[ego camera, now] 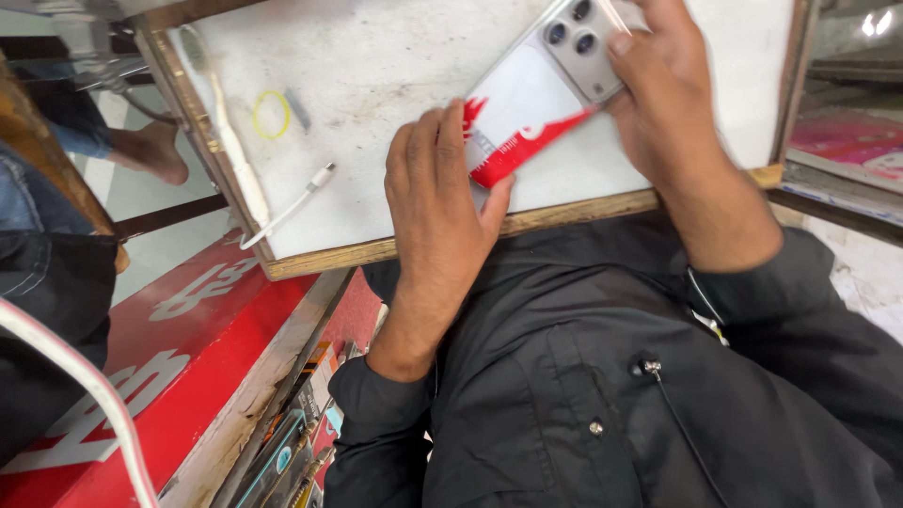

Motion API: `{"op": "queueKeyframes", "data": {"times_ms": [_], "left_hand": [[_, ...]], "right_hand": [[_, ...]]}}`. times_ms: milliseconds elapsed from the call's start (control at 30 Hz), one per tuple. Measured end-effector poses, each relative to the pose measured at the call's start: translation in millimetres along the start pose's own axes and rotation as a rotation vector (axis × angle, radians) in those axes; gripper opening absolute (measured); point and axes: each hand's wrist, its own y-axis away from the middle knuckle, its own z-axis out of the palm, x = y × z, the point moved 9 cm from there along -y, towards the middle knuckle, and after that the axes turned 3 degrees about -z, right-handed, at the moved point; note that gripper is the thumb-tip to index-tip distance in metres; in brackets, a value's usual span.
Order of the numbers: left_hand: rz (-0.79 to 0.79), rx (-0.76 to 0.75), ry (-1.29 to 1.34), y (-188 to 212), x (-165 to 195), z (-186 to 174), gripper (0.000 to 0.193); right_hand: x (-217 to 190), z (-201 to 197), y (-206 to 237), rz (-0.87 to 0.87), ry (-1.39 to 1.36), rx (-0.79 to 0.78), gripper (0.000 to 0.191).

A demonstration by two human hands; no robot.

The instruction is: The person removes a protective sticker from the back of a smartphone, then opens the device to access the internal components. They handle the screen assembly and apply adhesive from a tube to the phone's frame.

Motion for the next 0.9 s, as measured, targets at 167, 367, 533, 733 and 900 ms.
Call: {"op": "queueKeyframes", "data": {"times_ms": [167, 367, 533, 733, 900], "left_hand": [[0.007, -0.076, -0.061, -4, -8, -33, 0.091], [0.003, -0.141, -0.121, -30, -7, -21, 0.092], [-0.027, -0.181, -0.145, -30, -3, -14, 0.091], [-0.05, -0.184, -0.12, -37, -6, -17, 0.079], [-0.106, -0.088, -0.077, -45, -16, -17, 0.033]], "right_hand": [[-32, -5, 37, 0.094, 0.491, 0.069, 0.035], [-79, 13, 44, -0.248, 1.248, 0.031, 0.028], [-73, 24, 42, -0.295, 1.321, -0.024, 0.034], [-66, 42, 39, -0.389, 1.422, -0.118, 0.036], [-53, 37, 36, -0.388, 1.434, -0.119, 0.033]]}}
